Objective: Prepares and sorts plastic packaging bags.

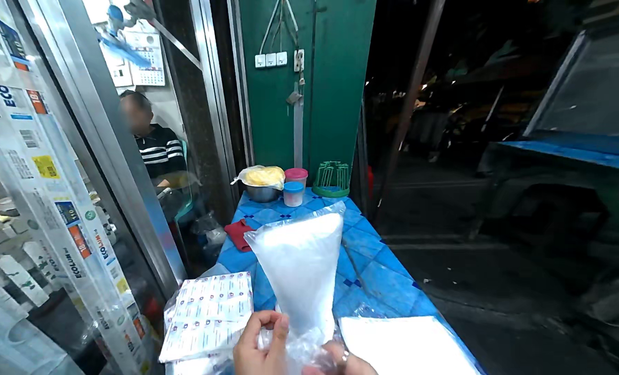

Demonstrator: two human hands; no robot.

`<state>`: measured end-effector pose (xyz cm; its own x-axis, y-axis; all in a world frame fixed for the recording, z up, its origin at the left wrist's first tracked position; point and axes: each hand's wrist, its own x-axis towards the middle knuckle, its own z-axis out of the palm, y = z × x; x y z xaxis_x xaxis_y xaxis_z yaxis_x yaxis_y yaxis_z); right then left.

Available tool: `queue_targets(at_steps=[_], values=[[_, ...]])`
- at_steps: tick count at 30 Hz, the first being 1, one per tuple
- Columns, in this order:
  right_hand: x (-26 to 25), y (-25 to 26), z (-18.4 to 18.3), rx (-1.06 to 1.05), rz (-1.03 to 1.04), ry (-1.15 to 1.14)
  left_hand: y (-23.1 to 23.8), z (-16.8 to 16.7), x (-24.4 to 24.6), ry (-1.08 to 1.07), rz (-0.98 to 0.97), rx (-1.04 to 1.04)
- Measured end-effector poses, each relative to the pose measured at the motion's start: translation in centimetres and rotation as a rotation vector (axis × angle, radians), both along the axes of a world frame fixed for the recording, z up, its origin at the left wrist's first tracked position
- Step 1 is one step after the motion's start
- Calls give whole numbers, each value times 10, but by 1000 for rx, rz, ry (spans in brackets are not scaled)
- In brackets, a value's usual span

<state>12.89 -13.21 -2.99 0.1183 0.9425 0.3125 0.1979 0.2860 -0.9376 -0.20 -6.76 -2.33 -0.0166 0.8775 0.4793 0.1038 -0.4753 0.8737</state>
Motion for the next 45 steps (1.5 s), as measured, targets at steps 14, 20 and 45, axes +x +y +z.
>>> queue_targets(at_steps=[14,20,45], values=[[27,6,8,156,-177,230,-6,6,-13,-124,-360,-209],[28,8,9,178,-203,229,1,-5,-13,-284,-603,-155],[33,12,14,117,637,745,3,-3,-22,-391,-565,-146]])
